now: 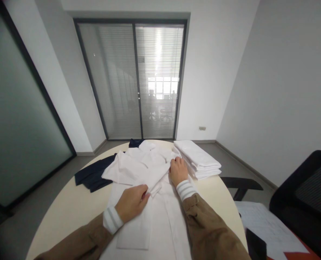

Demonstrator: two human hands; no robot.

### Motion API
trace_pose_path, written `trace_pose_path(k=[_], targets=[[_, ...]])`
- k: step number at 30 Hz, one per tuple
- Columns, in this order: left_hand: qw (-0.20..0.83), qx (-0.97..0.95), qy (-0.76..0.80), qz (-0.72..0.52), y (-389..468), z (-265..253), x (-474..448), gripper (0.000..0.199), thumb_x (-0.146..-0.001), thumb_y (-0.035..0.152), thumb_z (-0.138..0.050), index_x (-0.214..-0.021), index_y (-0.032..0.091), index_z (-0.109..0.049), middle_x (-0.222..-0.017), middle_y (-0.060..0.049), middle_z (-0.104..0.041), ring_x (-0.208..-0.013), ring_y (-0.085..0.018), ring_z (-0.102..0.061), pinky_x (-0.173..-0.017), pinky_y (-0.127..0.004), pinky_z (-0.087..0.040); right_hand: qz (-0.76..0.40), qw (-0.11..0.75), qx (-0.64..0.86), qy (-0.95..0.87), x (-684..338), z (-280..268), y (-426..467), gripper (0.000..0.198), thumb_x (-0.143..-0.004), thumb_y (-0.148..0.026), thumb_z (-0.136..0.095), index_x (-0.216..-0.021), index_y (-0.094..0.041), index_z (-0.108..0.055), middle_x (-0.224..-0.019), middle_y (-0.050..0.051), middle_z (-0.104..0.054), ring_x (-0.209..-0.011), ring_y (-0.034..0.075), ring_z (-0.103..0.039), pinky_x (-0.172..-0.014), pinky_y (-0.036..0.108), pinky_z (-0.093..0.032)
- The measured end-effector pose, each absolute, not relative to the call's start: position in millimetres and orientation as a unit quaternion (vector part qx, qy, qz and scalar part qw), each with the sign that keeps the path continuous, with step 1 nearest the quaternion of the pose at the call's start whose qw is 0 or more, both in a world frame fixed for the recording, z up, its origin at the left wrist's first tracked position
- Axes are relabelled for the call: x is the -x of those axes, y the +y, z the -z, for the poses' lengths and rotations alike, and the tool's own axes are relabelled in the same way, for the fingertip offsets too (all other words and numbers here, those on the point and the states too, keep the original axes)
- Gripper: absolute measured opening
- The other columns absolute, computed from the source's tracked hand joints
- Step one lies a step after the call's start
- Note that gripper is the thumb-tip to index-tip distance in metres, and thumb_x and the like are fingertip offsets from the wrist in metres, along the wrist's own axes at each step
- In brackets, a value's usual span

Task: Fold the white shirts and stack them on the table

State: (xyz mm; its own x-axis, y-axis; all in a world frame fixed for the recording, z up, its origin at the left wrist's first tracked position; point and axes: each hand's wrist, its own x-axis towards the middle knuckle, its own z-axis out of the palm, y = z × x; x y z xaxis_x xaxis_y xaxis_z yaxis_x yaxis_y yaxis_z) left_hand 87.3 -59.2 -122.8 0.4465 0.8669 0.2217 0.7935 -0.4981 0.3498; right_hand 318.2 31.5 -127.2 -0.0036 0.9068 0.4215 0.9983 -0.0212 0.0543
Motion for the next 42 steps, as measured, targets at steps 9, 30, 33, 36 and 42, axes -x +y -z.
trace_pose_path(k=[9,30,33,36,42], targets=[[0.666,-0.307,0.349,-0.583,-14.0,126.6,-68.2,0.015,-0.093,0.032,-0.054,-0.089,0.019,-0.059,-0.086,-0.004,-0.065,-0.079,-0.018,-0.063,-0.072,-0.031,-0.052,0.088,0.100,0.728,-0.672,-311.2,116.9,30.2,0.023,-0.097,-0.029,-0.044,-0.110,-0.015,-0.056,-0.093,0.012,-0.070,-0.085,0.026,-0.068,-0.068,0.031,-0.042],[-0.029,-0.809,0.465,-0.360,-26.8,113.5,-36.1,0.040,-0.083,0.024,-0.063,-0.123,0.025,-0.063,-0.140,-0.012,-0.049,-0.126,-0.033,-0.047,-0.106,-0.047,-0.042,-0.185,0.155,0.444,-0.863,-305.9,129.0,23.7,0.004,-0.078,-0.019,-0.059,-0.074,-0.017,-0.059,-0.065,-0.004,-0.057,-0.061,0.010,-0.048,-0.060,0.022,-0.034],[-0.113,-0.789,0.520,-0.306,-26.0,116.3,-33.2,0.042,-0.085,0.011,-0.055,-0.124,0.023,-0.064,-0.140,-0.015,-0.048,-0.125,-0.035,-0.046,-0.102,-0.049,-0.043,-0.115,0.160,0.460,-0.866,-306.3,123.6,21.3,0.010,-0.076,-0.016,-0.059,-0.085,-0.017,-0.063,-0.076,-0.001,-0.062,-0.068,0.013,-0.053,-0.066,0.023,-0.037],[-0.166,-0.746,0.575,-0.292,-22.3,116.2,-28.0,0.046,-0.085,0.005,-0.051,-0.126,0.021,-0.063,-0.136,-0.017,-0.049,-0.123,-0.037,-0.046,-0.100,-0.052,-0.043,-0.071,0.170,0.426,-0.886,-303.5,111.9,14.1,0.025,-0.081,-0.017,-0.055,-0.104,-0.019,-0.066,-0.097,0.004,-0.066,-0.082,0.016,-0.060,-0.077,0.026,-0.042],[-0.086,-0.755,0.597,-0.258,-19.8,123.5,-25.9,0.045,-0.089,0.007,-0.044,-0.127,0.024,-0.061,-0.134,-0.013,-0.052,-0.103,-0.028,-0.061,-0.078,-0.038,-0.053,-0.067,0.129,0.320,-0.936,-281.1,96.4,-3.1,0.071,-0.073,-0.058,-0.074,-0.133,-0.025,-0.058,-0.125,0.010,-0.059,-0.110,0.027,-0.057,-0.093,0.037,-0.045]])
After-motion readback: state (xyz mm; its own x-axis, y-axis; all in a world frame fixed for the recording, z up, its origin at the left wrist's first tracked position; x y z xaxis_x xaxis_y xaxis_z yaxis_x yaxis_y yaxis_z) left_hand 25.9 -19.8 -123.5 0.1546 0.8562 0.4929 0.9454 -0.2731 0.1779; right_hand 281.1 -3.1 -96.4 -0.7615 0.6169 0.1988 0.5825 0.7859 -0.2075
